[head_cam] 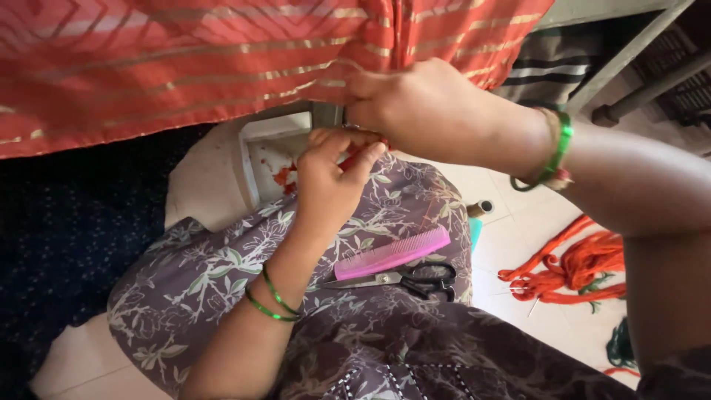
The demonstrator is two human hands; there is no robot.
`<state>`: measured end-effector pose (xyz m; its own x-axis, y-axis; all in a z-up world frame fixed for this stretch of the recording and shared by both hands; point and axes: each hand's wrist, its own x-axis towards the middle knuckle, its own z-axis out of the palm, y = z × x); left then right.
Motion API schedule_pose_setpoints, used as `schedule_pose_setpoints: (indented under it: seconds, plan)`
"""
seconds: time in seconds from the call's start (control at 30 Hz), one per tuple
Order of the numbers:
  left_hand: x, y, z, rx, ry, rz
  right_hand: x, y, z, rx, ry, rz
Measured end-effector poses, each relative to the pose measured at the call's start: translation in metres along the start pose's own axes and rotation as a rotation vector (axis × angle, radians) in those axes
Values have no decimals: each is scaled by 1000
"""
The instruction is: Creating and attaching decorative tassels to the edge of a fabric piece using thread, a comb, and scissors.
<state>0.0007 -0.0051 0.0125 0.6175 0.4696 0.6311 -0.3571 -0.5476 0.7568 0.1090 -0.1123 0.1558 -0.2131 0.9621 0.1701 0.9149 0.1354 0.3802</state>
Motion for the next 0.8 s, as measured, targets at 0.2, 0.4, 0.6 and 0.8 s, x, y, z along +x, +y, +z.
schedule_pose_setpoints:
  seconds: [0.2, 0.4, 0.6, 0.8]
  plan:
    - [8, 34, -4, 499, 81, 375, -5, 5, 8, 18, 19, 52]
    - [-6, -33, 40, -412, -132, -358, -55, -19, 14, 617, 200, 684]
    - [1, -7, 46, -395, -103, -462, -89, -20, 78, 1539, 427, 1044]
    - [-5, -3, 38, 212, -36, 62, -85, -20, 90, 1529, 453, 1008]
